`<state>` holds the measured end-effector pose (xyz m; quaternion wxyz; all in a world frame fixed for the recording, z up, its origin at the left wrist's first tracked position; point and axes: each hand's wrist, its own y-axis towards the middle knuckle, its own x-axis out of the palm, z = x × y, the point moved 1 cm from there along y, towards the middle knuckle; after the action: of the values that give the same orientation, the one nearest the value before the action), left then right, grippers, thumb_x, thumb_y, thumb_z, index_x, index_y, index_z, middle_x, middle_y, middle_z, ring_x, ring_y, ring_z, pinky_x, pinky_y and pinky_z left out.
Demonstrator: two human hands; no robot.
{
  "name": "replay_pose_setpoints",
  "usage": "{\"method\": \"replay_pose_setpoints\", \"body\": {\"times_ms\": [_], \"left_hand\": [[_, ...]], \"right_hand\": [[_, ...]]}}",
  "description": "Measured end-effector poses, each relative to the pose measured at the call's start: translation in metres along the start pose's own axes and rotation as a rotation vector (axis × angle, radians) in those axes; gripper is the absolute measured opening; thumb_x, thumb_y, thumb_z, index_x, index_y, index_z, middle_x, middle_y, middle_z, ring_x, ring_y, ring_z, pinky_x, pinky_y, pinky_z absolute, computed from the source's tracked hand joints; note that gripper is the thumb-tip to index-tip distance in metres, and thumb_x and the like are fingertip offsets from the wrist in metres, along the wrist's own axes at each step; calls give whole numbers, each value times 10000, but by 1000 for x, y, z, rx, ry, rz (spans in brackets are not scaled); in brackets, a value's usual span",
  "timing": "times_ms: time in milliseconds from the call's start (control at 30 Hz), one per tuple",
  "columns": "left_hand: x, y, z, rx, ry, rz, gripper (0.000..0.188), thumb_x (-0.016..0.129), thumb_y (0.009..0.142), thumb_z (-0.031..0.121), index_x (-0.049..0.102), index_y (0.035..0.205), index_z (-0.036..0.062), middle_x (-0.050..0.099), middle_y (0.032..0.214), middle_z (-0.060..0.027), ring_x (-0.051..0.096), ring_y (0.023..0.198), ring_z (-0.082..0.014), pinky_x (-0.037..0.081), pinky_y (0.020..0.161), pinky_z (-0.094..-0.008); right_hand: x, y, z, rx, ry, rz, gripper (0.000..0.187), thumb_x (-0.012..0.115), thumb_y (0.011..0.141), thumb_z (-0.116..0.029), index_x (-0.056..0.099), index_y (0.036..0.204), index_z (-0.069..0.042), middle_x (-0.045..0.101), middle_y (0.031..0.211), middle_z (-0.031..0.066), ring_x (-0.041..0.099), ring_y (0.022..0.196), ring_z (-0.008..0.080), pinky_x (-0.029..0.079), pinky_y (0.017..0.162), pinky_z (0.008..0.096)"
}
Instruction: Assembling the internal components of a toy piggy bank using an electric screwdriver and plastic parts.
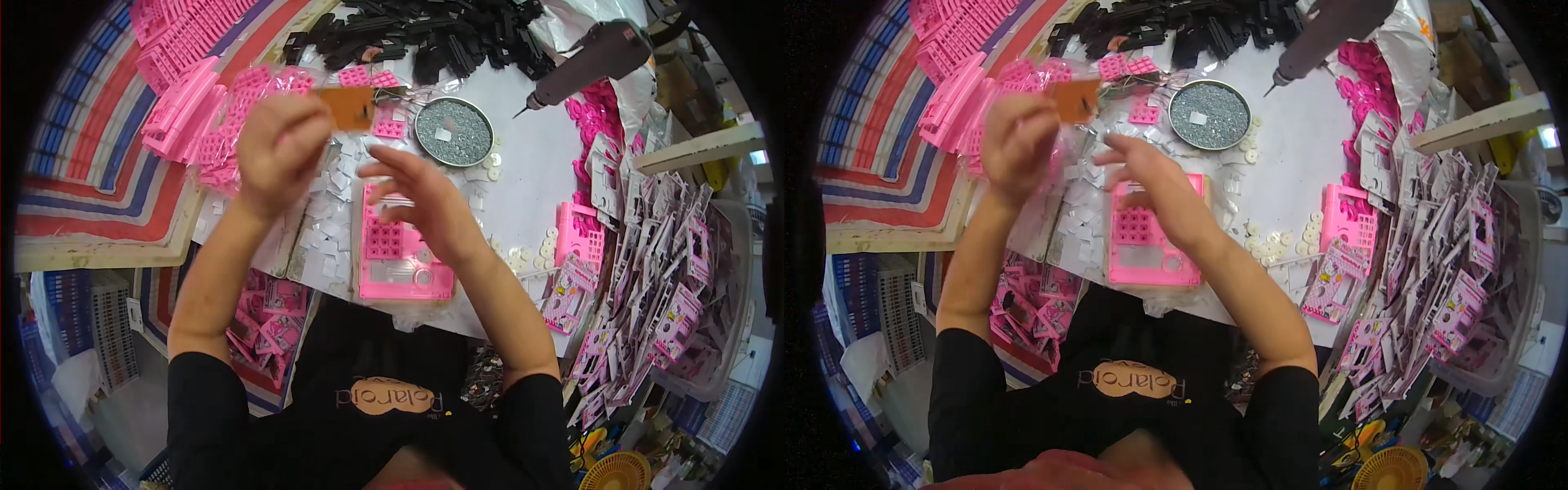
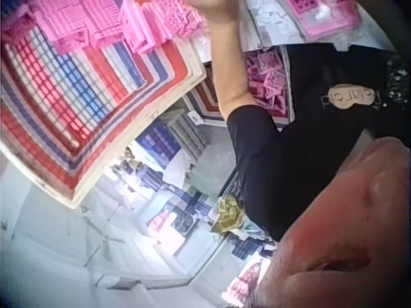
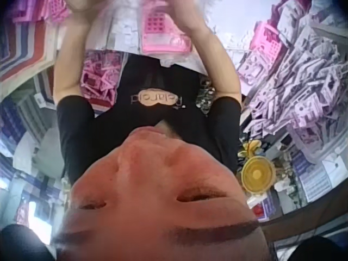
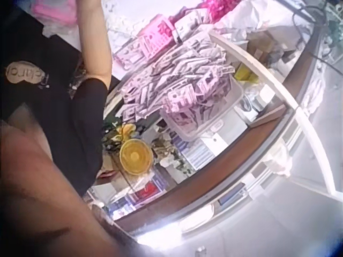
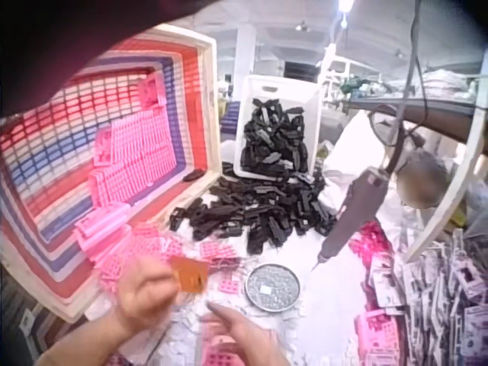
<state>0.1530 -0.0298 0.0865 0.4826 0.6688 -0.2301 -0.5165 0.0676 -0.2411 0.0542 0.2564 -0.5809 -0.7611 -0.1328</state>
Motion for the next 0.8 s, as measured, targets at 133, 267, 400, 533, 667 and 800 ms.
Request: {"method": "replay_pose_setpoints", "body": {"times_ms": [133, 267, 400, 533, 667, 800], "left_hand": [[-22, -35, 34, -70, -47, -213, 357, 719, 706, -62, 671, 1032, 75, 641, 1091, -118, 621, 995, -289, 518, 803, -405], [-46, -45, 60, -427, -79, -29, 568, 681, 723, -70, 555, 1265, 42, 516, 1318, -171, 531, 1206, -300, 462, 997, -412], [-59, -74, 63, -976, -521, 227, 641, 659, 860, 29, 368, 1430, -18, 461, 1391, -162, 443, 1344, -286, 331, 1169, -426], [-61, -77, 69, -1266, -964, 306, 579, 642, 944, 131, 369, 1430, -27, 487, 1389, -154, 461, 1331, -254, 344, 1156, -406], [-45, -69, 78, -1286, -1209, 150, 365, 603, 989, 104, 518, 1315, -36, 636, 1185, -133, 621, 1074, -200, 482, 978, -359], [-46, -74, 80, -1393, -1316, 109, 217, 594, 1010, 99, 617, 1185, -26, 704, 1016, -110, 652, 799, -150, 532, 750, -296]], "right_hand": [[27, 32, 17, 42, 152, 32, 296, 662, 965, -202, 620, 1199, -24, 663, 1092, 81, 663, 960, 180, 565, 731, 349], [8, 70, 25, -117, -620, 121, 185, 681, 935, -149, 678, 1081, -35, 701, 934, 65, 688, 790, 158, 565, 610, 298], [17, 75, 5, -72, -772, -18, 187, 703, 915, -150, 693, 1026, -1, 706, 839, 42, 680, 740, 131, 560, 604, 278], [41, 55, -14, -85, -422, -146, 213, 704, 931, -114, 677, 1099, 15, 707, 899, 46, 671, 769, 109, 557, 650, 258], [35, 46, -1, -178, -536, -254, 264, 711, 936, -123, 687, 1158, 18, 715, 927, 52, 671, 795, 104, 553, 687, 249], [31, 33, -4, -100, -465, -161, 287, 675, 969, -176, 698, 1162, 34, 712, 882, 73, 674, 684, 121, 544, 600, 247]]}}
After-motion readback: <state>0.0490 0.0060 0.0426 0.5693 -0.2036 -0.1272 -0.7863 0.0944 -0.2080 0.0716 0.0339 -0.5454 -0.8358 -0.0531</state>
